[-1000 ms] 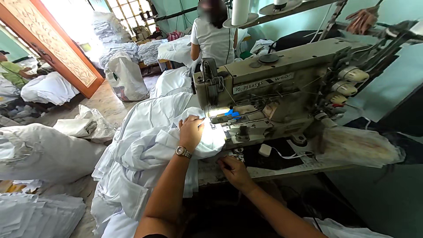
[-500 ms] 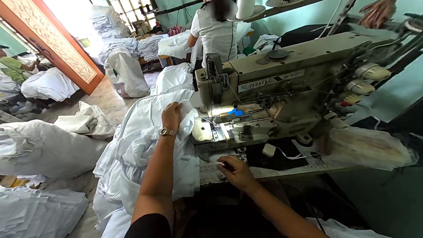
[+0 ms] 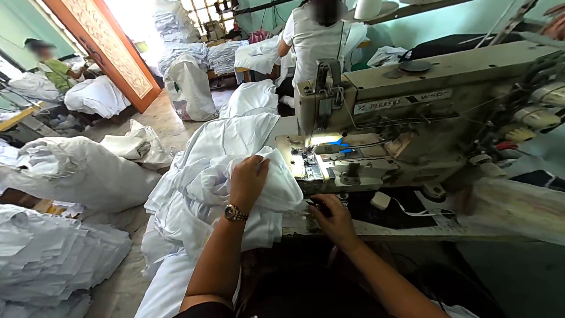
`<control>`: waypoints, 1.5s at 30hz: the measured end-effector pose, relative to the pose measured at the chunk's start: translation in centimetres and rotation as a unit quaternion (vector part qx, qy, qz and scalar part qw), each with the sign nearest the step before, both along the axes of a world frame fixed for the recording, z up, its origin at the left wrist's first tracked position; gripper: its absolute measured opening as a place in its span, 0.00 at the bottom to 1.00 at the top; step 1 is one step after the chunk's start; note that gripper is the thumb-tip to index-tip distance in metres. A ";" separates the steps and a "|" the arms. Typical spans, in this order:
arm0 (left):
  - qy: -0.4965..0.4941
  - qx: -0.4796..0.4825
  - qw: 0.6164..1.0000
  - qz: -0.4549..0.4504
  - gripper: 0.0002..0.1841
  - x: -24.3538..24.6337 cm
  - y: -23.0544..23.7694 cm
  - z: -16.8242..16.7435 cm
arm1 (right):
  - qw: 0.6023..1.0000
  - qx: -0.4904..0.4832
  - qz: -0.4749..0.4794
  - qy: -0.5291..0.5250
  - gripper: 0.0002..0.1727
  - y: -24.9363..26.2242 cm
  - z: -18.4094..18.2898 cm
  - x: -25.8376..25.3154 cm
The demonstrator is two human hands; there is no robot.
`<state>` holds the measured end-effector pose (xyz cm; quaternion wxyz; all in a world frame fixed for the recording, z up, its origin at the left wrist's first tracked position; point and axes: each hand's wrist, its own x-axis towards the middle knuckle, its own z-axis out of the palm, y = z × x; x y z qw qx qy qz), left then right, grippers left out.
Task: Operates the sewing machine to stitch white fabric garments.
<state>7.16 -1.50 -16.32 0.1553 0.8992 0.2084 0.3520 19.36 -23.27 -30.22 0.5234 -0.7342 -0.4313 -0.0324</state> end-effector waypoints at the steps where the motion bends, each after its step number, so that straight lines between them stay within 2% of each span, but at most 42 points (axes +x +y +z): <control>1: -0.002 0.000 1.000 -0.004 0.11 -0.3 -0.3 0.0 | 1.000 0.004 -0.012 -0.020 0.18 0.1 0.7 0.1; 5: -0.016 -0.005 1.000 -0.026 0.10 -1.5 -1.4 0.4 | 0.984 0.020 -0.065 -0.166 0.15 1.7 6.1 1.2; 8: -0.013 0.004 0.999 -0.047 0.10 -2.0 -2.3 0.2 | 0.971 -0.065 -0.073 -0.218 0.12 3.6 9.4 1.8; 10: -0.012 -0.048 0.993 -0.107 0.09 -2.6 -3.1 0.6 | 0.969 -0.121 -0.045 -0.211 0.09 4.4 10.8 2.0; 11: -0.014 -0.111 0.977 -0.181 0.09 -3.5 -3.6 1.2 | 0.970 -0.117 -0.035 -0.211 0.08 4.5 11.0 2.0; 12: -0.031 -0.187 0.936 -0.298 0.10 -4.6 -4.2 1.9 | 0.972 -0.097 -0.033 -0.210 0.09 4.3 11.2 2.0; 13: -0.047 -0.261 0.857 -0.441 0.14 -5.8 -4.9 2.5 | 0.976 -0.075 -0.037 -0.203 0.10 3.9 11.5 2.0; 15: -0.027 -0.367 0.642 -0.673 0.22 -7.8 -7.4 3.3 | 0.984 -0.045 -0.044 -0.168 0.11 3.1 11.5 2.1; 16: -0.014 -0.387 0.571 -0.724 0.24 -8.3 -8.6 3.3 | 0.988 -0.035 -0.042 -0.142 0.12 2.8 11.2 2.0; 17: -0.009 -0.384 0.565 -0.731 0.25 -8.4 -9.0 3.1 | 0.993 -0.021 -0.038 -0.111 0.13 2.8 10.9 1.9; 18: -0.013 -0.360 0.620 -0.697 0.25 -8.4 -8.5 2.6 | 0.996 -0.002 -0.031 -0.078 0.15 2.8 10.7 1.7; 19: -0.011 -0.313 0.720 -0.620 0.23 -8.2 -7.3 1.7 | 0.999 0.015 -0.020 -0.046 0.17 3.0 10.8 1.3; 20: 0.021 -0.249 0.830 -0.499 0.19 -8.0 -6.1 0.5 | 0.999 0.032 -0.004 -0.024 0.19 3.3 11.0 0.7; 21: 0.096 -0.191 0.908 -0.361 0.21 -7.5 -5.4 -1.1 | 0.999 0.043 0.018 -0.009 0.20 3.8 11.3 0.0; 22: 0.180 -0.165 0.934 -0.259 0.27 -7.0 -5.4 -3.0 | 0.998 0.046 0.045 0.000 0.21 4.4 11.7 -0.7; 23: 0.218 -0.174 0.931 -0.233 0.29 -6.8 -6.2 -5.5 | 0.996 0.047 0.075 0.003 0.20 5.3 11.9 -1.5; 25: 0.177 -0.235 0.903 -0.314 0.25 -7.7 -8.7 -9.1 | 0.990 0.033 0.134 0.004 0.16 7.9 12.1 -2.6; 26: 0.148 -0.279 0.885 -0.341 0.21 -8.3 -9.6 -9.8 | 0.988 0.017 0.154 0.007 0.15 9.6 12.1 -3.0; 27: 0.141 -0.325 0.876 -0.327 0.18 -9.1 -9.7 -9.6 | 0.985 -0.013 0.169 0.018 0.17 11.2 12.0 -3.3; 28: 0.127 -0.338 0.883 -0.299 0.18 -10.0 -8.7 -8.8 | 0.982 -0.049 0.181 0.034 0.20 12.8 11.8 -3.5; 29: 0.096 -0.304 0.912 -0.259 0.16 -10.5 -7.0 -7.1 | 0.978 -0.080 0.184 0.054 0.24 14.4 11.3 -3.6; 30: 0.055 -0.221 0.953 -0.200 0.12 -10.9 -4.9 -5.7 | 0.975 -0.111 0.181 0.073 0.27 15.8 10.6 -3.7; 31: 0.017 -0.150 0.982 -0.112 0.09 -11.7 -2.5 -4.8 | 0.971 -0.140 0.174 0.086 0.30 16.8 10.0 -3.8; 32: -0.006 -0.106 0.994 -0.004 0.09 -13.0 -0.2 -4.5 | 0.965 -0.176 0.168 0.099 0.32 17.6 9.3 -3.8; 33: -0.010 -0.094 0.991 0.095 0.13 -14.4 2.0 -4.8 | 0.956 -0.214 0.169 0.106 0.32 18.0 8.5 -3.9; 34: 0.012 -0.110 0.979 0.171 0.20 -15.8 3.9 -5.5 | 0.946 -0.248 0.178 0.108 0.29 18.1 7.8 -4.1; 35: 0.040 -0.148 0.964 0.216 0.28 -16.9 5.4 -6.6 | 0.939 -0.268 0.192 0.100 0.25 17.8 7.5 -4.4; 36: 0.047 -0.185 0.952 0.238 0.31 -17.5 6.4 -8.0 | 0.939 -0.264 0.207 0.081 0.22 17.2 7.8 -4.7; 38: 0.024 -0.212 0.946 0.246 0.30 -17.8 7.2 -9.5 | 0.963 -0.158 0.217 0.004 0.15 15.1 9.6 -5.4; 40: 0.047 -0.229 0.944 0.233 0.27 -17.6 7.1 -9.1 | 0.974 -0.006 0.199 -0.112 0.15 12.3 12.6 -5.6; 43: 0.010 -0.256 0.944 0.210 0.21 -18.1 7.4 -9.1 | 0.953 0.152 0.126 -0.229 0.19 7.8 16.8 -4.6; 45: -0.031 -0.274 0.939 0.207 0.19 -19.0 7.5 -8.5 | 0.943 0.198 0.076 -0.257 0.18 5.2 17.9 -3.5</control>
